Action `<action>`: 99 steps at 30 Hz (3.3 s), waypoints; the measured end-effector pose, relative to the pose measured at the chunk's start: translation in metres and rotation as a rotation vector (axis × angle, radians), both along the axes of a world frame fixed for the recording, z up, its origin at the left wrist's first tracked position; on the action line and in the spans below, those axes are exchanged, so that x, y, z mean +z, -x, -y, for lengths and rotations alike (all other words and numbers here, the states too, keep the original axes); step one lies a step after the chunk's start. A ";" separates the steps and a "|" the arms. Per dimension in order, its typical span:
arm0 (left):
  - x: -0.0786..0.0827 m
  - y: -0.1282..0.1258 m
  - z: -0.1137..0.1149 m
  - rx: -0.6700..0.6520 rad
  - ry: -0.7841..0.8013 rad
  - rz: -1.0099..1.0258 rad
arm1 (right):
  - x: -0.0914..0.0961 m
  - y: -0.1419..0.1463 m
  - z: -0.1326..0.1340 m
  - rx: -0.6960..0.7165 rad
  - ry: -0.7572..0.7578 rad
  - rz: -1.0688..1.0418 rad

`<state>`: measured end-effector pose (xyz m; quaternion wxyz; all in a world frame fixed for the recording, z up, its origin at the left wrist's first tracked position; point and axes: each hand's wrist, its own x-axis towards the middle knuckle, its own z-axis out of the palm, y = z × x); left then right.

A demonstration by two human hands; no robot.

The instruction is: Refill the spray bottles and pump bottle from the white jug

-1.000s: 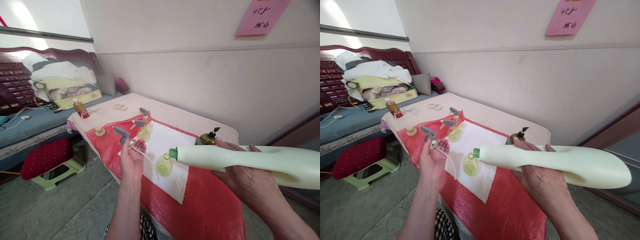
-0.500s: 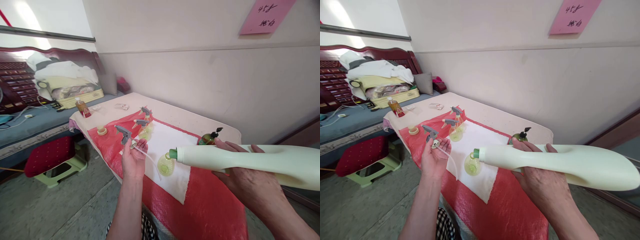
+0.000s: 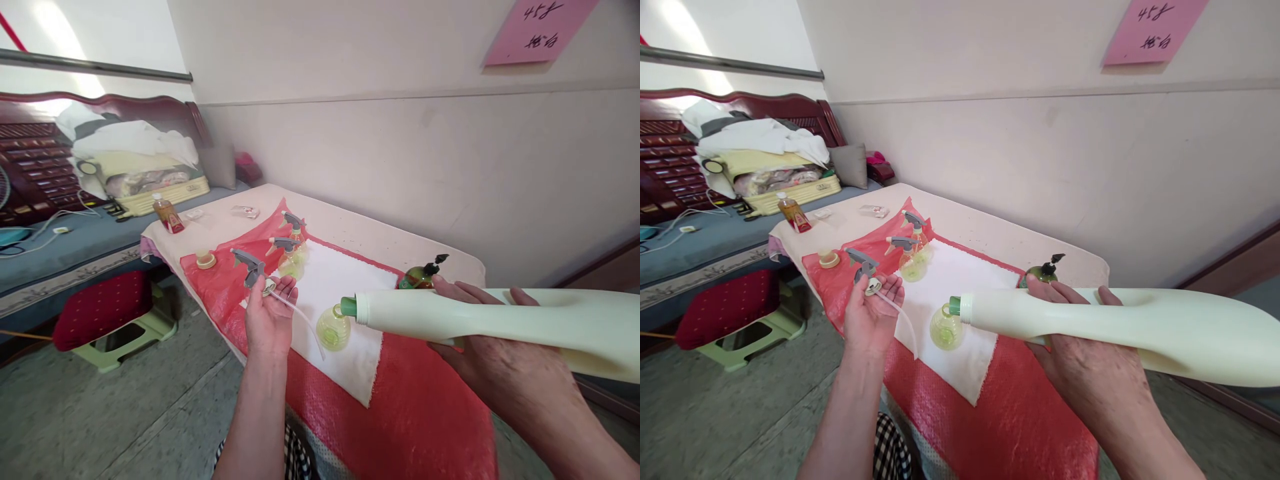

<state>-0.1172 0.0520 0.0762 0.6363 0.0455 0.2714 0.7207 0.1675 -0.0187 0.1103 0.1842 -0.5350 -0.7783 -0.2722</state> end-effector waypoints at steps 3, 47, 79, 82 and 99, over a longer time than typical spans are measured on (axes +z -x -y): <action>0.000 0.000 0.000 -0.003 0.001 -0.002 | 0.001 0.000 0.000 -0.014 -0.012 0.024; 0.000 0.002 0.000 0.003 -0.005 0.010 | 0.004 -0.001 0.001 -0.002 -0.136 0.091; -0.001 0.001 -0.001 -0.007 0.011 0.009 | 0.011 0.001 0.005 -0.045 -0.082 0.064; 0.000 0.001 -0.002 -0.008 0.011 0.011 | 0.012 0.002 0.005 -0.052 -0.075 0.065; 0.001 0.001 0.000 -0.009 0.021 0.010 | 0.015 0.004 0.007 -0.028 -0.117 0.084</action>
